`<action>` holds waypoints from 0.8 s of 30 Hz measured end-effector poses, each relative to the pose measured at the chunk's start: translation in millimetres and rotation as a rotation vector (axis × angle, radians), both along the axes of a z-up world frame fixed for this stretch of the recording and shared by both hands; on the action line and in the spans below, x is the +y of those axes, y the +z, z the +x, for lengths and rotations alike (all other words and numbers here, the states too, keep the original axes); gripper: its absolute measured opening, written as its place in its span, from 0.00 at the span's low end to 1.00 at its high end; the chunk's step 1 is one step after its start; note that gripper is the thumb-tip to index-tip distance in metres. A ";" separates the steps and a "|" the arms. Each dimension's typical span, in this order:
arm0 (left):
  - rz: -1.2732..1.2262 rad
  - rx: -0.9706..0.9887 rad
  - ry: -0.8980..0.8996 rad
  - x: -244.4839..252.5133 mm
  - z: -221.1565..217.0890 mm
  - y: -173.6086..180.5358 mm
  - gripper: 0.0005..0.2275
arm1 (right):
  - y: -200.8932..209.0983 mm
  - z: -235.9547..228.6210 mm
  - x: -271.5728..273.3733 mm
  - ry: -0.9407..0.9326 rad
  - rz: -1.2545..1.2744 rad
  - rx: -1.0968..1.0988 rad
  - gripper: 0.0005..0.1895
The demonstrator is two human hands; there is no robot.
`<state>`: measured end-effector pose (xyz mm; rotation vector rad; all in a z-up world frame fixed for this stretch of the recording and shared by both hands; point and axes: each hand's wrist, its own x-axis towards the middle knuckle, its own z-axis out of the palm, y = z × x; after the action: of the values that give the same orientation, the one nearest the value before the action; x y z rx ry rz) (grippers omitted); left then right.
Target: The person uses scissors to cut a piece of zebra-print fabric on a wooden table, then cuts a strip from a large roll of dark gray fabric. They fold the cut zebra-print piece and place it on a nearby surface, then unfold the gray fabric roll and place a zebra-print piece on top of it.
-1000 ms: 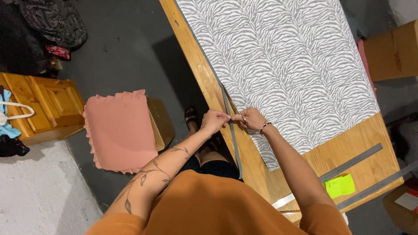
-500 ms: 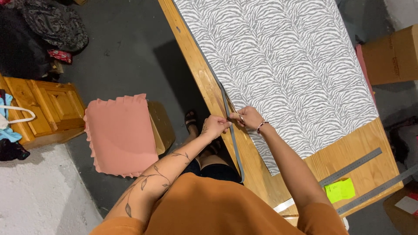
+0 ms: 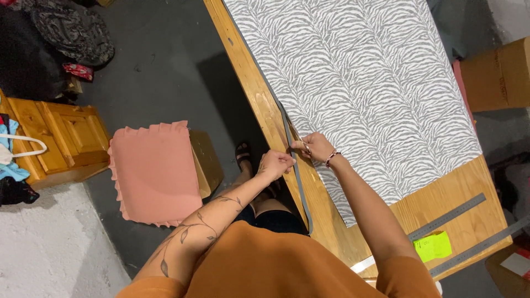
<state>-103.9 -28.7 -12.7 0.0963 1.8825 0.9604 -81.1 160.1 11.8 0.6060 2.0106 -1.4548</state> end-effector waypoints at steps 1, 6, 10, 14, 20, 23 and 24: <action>0.002 0.003 0.000 0.4 -1.3 0.6 0.10 | -0.3 -1.6 0.6 0.000 0.002 0.003 0.31; 0.042 -0.003 0.013 -1.4 -0.6 -2.0 0.09 | -0.9 -1.4 2.0 -0.011 -0.017 -0.016 0.31; 0.019 -0.006 0.001 -6.4 -4.1 20.7 0.10 | 0.0 -12.1 -2.4 -0.014 -0.014 0.004 0.31; 0.010 -0.008 -0.032 -3.9 -5.3 8.4 0.10 | 8.1 -15.7 -1.3 -0.019 -0.028 -0.001 0.30; 0.002 -0.041 -0.066 -3.3 -9.6 13.1 0.11 | 18.1 -15.7 -3.4 -0.045 -0.074 -0.006 0.29; 0.055 -0.080 -0.111 -4.5 -30.8 23.0 0.12 | 16.3 -17.1 -2.5 -0.042 -0.080 -0.009 0.29; 0.096 -0.103 -0.147 -4.3 -39.2 27.5 0.15 | 13.4 -16.0 -1.3 -0.031 -0.080 -0.011 0.28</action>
<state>-143.0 -33.0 14.8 0.2350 1.7101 0.9372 -97.1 158.8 25.2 0.6125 1.9326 -1.5386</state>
